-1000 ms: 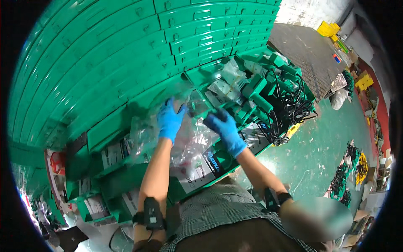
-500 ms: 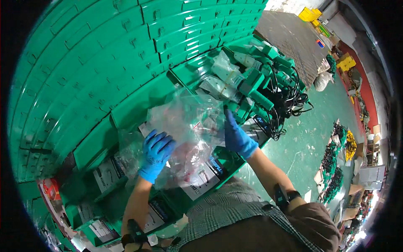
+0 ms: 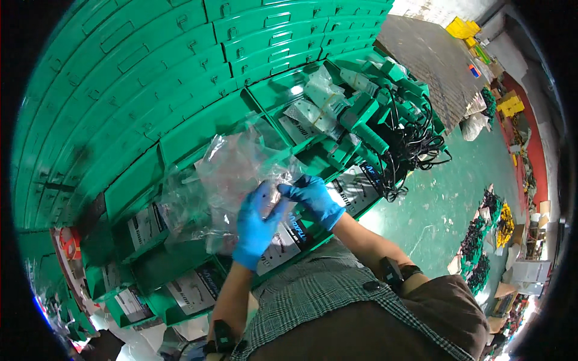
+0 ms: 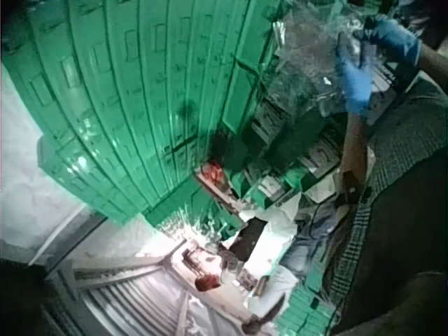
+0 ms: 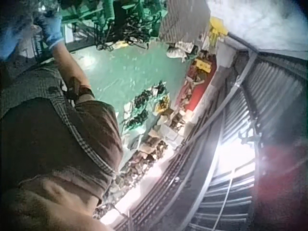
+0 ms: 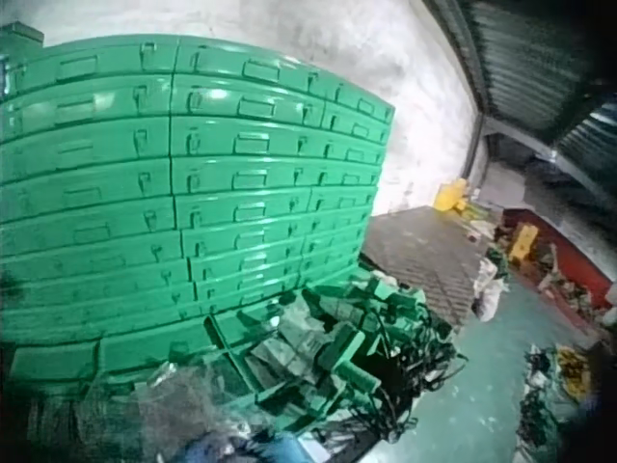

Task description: Packing power tools and manuals into plastic bags and placing them in storage bins.

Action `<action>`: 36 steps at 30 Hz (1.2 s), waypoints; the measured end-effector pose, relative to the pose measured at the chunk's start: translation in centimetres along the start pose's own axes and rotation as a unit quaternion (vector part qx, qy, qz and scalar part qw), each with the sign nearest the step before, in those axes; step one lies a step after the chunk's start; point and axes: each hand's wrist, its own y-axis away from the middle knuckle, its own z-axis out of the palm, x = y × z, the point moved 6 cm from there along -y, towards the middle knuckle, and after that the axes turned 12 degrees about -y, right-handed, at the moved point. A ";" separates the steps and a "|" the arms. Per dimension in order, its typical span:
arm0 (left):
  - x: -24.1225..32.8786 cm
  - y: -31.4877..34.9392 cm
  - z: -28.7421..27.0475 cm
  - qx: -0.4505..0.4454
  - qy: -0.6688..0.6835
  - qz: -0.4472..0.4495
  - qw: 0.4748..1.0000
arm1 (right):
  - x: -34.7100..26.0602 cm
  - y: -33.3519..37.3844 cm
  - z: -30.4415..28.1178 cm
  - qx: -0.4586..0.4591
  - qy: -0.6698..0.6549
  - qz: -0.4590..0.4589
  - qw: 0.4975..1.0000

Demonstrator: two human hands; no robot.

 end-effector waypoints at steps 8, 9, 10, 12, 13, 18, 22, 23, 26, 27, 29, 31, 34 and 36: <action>-1.8 -1.2 0.2 0.127 0.178 -0.112 0.969 | -6.9 3.1 -0.2 0.032 0.123 -0.181 0.975; -2.2 -1.6 -0.8 0.166 0.163 -0.107 0.967 | -8.4 3.7 -0.8 0.051 0.124 -0.220 0.966; -2.6 -2.1 -1.6 0.169 0.130 -0.069 0.975 | -8.9 3.4 -2.2 0.058 0.052 -0.220 0.972; -2.1 -2.4 -2.6 0.177 0.066 0.000 0.982 | -10.7 4.0 -3.5 0.090 0.127 -0.242 0.958; -0.1 -2.5 -1.8 0.139 -0.105 0.071 0.982 | -11.4 4.2 -3.9 0.112 0.189 -0.264 0.939; 0.1 -3.3 0.8 -0.096 -0.590 0.081 0.797 | -13.6 7.9 1.2 -0.064 0.424 -0.438 0.790; -0.9 -4.9 -3.4 0.005 -0.478 -0.010 0.878 | -13.9 8.3 -1.9 -0.020 0.436 -0.443 0.783; -2.2 -4.3 -4.4 0.071 -0.445 -0.022 0.893 | -16.5 8.3 -3.4 0.033 0.410 -0.453 0.791; -3.1 -1.8 -4.1 0.123 -0.337 -0.031 0.933 | -18.6 4.8 -11.7 0.224 0.656 -0.276 0.666; -1.5 -1.7 -3.1 0.136 -0.278 -0.008 0.951 | -18.1 3.4 -14.3 0.198 0.651 -0.241 0.692; -0.9 -1.2 -2.0 0.165 -0.161 0.008 0.973 | -18.0 -0.1 -17.5 0.034 0.633 -0.229 0.739; -4.3 -0.4 -2.0 0.209 -0.048 -0.016 0.977 | -21.4 -1.4 -16.9 -0.024 0.499 -0.152 0.853; -1.6 -0.2 -1.5 0.177 0.166 -0.154 0.958 | -25.9 -0.2 -15.7 -0.041 0.258 -0.049 0.964; -0.5 -0.2 -2.6 0.193 0.161 -0.132 0.959 | -26.0 0.6 -12.7 -0.078 0.205 -0.025 0.975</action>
